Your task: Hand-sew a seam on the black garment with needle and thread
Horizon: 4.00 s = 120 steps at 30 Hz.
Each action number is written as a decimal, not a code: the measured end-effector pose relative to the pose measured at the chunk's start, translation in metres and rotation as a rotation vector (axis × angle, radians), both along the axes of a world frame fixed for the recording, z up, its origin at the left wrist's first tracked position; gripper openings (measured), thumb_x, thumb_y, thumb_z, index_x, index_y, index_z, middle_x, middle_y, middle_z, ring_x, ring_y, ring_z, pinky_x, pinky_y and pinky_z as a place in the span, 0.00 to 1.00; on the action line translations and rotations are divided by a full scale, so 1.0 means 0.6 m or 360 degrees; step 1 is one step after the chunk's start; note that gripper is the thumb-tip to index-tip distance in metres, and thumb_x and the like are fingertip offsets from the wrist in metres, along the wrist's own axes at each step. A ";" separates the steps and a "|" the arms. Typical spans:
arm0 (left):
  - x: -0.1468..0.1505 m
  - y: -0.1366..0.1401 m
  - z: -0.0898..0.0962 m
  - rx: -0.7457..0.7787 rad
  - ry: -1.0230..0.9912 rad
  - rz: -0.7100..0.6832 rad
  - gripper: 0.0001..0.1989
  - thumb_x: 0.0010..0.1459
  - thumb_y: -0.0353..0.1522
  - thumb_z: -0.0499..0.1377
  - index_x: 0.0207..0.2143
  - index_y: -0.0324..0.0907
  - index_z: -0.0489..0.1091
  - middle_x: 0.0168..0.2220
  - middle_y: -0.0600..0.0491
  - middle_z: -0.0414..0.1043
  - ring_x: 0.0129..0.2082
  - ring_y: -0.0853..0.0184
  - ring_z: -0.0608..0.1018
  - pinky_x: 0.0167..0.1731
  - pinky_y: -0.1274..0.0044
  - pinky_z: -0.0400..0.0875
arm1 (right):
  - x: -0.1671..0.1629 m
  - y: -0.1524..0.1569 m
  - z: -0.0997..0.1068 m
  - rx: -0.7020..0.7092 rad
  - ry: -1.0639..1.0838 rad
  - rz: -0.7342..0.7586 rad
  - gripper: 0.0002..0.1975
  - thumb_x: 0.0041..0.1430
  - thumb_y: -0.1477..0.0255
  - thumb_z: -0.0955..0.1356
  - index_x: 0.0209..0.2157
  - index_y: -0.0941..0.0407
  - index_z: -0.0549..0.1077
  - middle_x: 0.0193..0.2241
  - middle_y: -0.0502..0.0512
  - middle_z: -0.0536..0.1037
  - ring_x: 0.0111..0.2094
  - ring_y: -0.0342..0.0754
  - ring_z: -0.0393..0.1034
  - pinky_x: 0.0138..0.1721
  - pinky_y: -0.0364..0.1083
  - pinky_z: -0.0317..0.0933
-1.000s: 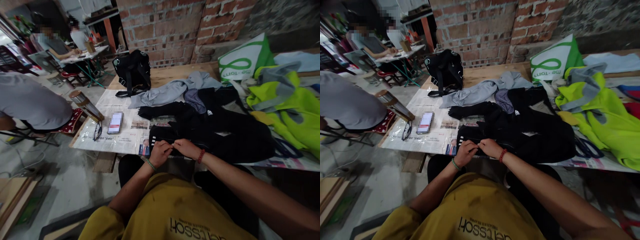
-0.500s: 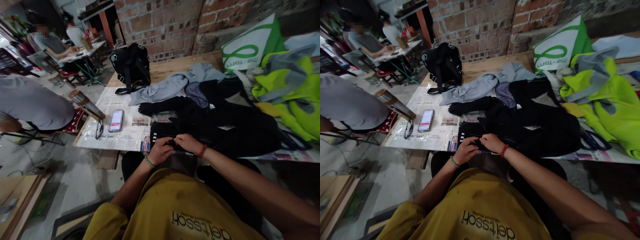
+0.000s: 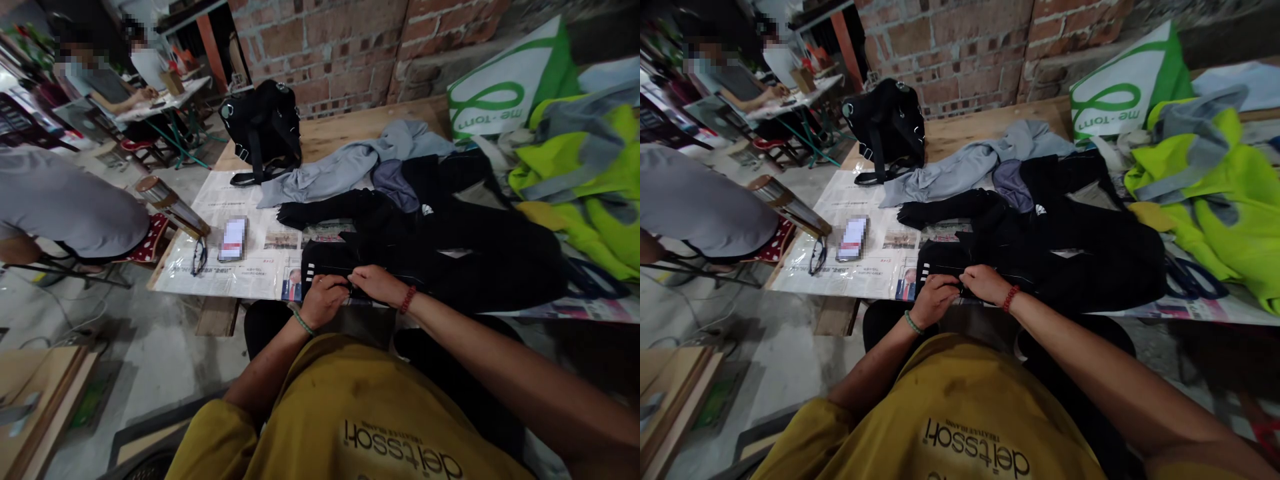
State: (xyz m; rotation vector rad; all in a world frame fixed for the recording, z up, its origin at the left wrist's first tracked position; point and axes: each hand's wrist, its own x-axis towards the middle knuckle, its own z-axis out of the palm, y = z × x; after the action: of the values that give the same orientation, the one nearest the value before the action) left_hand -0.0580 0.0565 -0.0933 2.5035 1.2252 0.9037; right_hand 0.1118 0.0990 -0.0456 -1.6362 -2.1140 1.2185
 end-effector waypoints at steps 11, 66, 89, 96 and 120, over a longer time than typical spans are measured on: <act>0.010 0.001 0.004 0.0108 -0.0100 0.0110 0.09 0.60 0.32 0.52 0.34 0.40 0.71 0.38 0.50 0.72 0.40 0.67 0.72 0.41 0.73 0.63 | -0.001 0.001 -0.003 -0.0010 0.0035 0.0164 0.14 0.52 0.67 0.58 0.16 0.57 0.58 0.15 0.46 0.57 0.20 0.39 0.50 0.22 0.41 0.42; 0.001 0.004 0.015 -0.0039 -0.0363 -0.0088 0.07 0.55 0.33 0.58 0.28 0.41 0.74 0.31 0.50 0.75 0.34 0.69 0.75 0.38 0.74 0.68 | -0.020 -0.123 -0.029 -0.0567 0.1055 -0.0767 0.14 0.51 0.61 0.63 0.25 0.58 0.66 0.19 0.50 0.72 0.14 0.37 0.62 0.14 0.37 0.52; 0.012 0.006 0.008 -0.0122 -0.0274 0.0029 0.05 0.56 0.31 0.57 0.30 0.41 0.73 0.33 0.52 0.76 0.36 0.69 0.76 0.40 0.74 0.64 | -0.013 -0.130 -0.050 -0.0508 0.1139 -0.0816 0.15 0.47 0.58 0.65 0.24 0.56 0.63 0.15 0.42 0.62 0.10 0.34 0.50 0.12 0.38 0.40; 0.005 0.011 0.007 -0.0111 -0.0157 -0.0119 0.05 0.55 0.31 0.58 0.31 0.42 0.74 0.34 0.52 0.77 0.36 0.69 0.77 0.42 0.73 0.63 | -0.013 -0.126 -0.049 -0.0641 0.1054 -0.0697 0.15 0.49 0.57 0.63 0.29 0.55 0.61 0.14 0.43 0.67 0.08 0.36 0.54 0.11 0.38 0.45; 0.005 0.010 0.023 -0.0199 -0.0420 -0.0250 0.06 0.53 0.30 0.58 0.26 0.40 0.74 0.29 0.51 0.77 0.32 0.70 0.77 0.39 0.75 0.67 | -0.010 -0.128 -0.058 -0.0418 0.0969 -0.0722 0.15 0.48 0.58 0.63 0.22 0.56 0.63 0.18 0.47 0.70 0.10 0.34 0.51 0.13 0.40 0.42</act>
State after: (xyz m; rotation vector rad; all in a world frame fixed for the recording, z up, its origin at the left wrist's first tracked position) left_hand -0.0551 0.0626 -0.0792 2.2594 0.9567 1.0424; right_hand 0.1056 0.0221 -0.0804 -1.4641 -1.1891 1.6066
